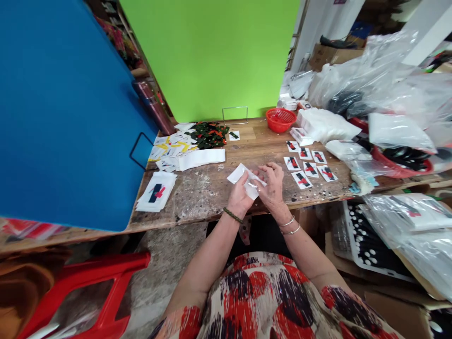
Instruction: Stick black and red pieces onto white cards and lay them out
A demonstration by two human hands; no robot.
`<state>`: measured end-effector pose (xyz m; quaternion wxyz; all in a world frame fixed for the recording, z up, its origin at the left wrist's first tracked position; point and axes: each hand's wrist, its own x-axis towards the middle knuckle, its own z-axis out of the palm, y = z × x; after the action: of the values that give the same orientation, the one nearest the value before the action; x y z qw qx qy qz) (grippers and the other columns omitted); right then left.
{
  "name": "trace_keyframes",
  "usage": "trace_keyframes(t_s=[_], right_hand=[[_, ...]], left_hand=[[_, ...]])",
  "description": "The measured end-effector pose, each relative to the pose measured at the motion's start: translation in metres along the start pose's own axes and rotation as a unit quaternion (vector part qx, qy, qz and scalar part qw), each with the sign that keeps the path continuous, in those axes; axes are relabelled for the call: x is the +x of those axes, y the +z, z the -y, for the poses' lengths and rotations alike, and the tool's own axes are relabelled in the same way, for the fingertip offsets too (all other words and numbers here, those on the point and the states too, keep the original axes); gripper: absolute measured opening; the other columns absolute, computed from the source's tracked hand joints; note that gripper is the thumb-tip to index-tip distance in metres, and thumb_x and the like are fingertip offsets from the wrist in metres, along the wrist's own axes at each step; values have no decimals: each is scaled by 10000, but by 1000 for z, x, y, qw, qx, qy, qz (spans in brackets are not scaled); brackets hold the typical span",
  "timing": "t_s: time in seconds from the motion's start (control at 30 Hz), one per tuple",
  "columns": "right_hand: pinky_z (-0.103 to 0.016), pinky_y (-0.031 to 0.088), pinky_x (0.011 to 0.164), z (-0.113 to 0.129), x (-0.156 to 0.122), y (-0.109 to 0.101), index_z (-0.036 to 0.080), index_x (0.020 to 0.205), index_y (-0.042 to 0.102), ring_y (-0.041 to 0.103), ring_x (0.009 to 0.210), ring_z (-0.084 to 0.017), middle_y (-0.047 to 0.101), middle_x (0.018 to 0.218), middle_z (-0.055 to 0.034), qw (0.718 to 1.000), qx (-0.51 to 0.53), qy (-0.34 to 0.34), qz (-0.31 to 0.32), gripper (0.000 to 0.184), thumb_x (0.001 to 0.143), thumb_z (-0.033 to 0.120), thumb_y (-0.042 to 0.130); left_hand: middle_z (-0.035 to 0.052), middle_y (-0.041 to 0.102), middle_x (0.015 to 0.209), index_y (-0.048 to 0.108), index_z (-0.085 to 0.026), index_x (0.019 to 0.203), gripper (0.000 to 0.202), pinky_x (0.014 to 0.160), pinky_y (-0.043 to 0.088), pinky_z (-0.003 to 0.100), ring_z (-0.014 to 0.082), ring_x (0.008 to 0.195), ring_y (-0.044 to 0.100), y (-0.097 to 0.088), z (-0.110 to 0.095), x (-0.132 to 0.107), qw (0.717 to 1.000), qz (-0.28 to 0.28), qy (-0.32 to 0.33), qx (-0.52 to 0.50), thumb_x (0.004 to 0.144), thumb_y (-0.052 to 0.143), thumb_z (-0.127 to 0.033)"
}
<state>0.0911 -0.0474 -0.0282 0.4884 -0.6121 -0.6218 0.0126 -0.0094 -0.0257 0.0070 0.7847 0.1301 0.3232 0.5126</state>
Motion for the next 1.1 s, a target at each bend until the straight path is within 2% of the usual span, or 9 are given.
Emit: trace_keyframes(t_s=[0.17,0.27,0.4,0.47,0.53,0.63,0.73,0.83,1.1], right_hand=[[-467,450,1073,-5,-5,0,188,1196,619,500,1274,-289,542,1296,-170,999,35,22,28,367,831,152,602],[-459,471,1035,-18,8,-14,199,1146,659,564,1185,-272,638,1211,-123,990,52,6,130,405,751,112,665],[-350,531,879,-55,64,-47,193,1123,711,662,976,-198,732,1120,-71,947,98,56,299,382,743,186,755],[-299,521,850,-79,102,-61,162,1071,732,674,904,-163,758,1029,-63,955,15,117,273,266,807,191,708],[-275,508,839,-102,136,-69,155,1040,742,683,882,-160,765,1000,-64,947,-141,180,228,211,843,198,680],[-330,491,902,-128,172,-69,101,1101,717,689,1010,-240,747,1082,-161,924,-240,226,194,264,877,227,656],[-413,480,958,-142,187,-59,45,1152,685,664,1131,-338,700,1168,-273,903,-287,257,192,364,887,295,675],[-468,453,1019,-146,193,-44,28,1231,655,622,1226,-385,650,1260,-321,885,-324,274,191,430,902,305,666],[-450,497,998,-166,210,-29,65,1358,611,625,1210,-351,647,1289,-272,869,-342,308,181,591,823,283,736]], left_hand=[[-22,611,641,565,-166,777,297,565,511,235,100,529,592,4,10,9,1000,-17,-4,-15,854,781,-355],[-37,603,613,562,-161,784,298,490,457,227,98,473,568,5,9,16,999,-38,-4,-10,851,782,-349],[-45,625,631,563,-170,804,320,520,497,253,106,472,585,2,0,21,999,-42,22,-9,815,813,-369],[-39,638,647,574,-169,809,307,548,522,268,109,484,599,-1,-5,23,999,-43,29,-9,816,810,-365],[-27,654,671,591,-163,817,287,565,537,279,117,503,617,-5,-10,24,998,-46,30,-7,824,801,-358],[-13,669,700,613,-159,832,258,583,553,292,129,531,637,-9,-15,26,999,-46,23,-8,831,793,-343],[-6,676,715,630,-157,838,214,592,565,300,136,550,646,-11,-18,26,999,-46,10,-11,852,770,-318],[6,687,726,643,-152,838,165,595,574,313,146,561,654,-12,-21,26,999,-50,0,-11,888,723,-287],[21,700,736,661,-150,836,163,609,588,323,156,582,670,-17,-24,23,999,-46,-21,-18,861,757,-278]])
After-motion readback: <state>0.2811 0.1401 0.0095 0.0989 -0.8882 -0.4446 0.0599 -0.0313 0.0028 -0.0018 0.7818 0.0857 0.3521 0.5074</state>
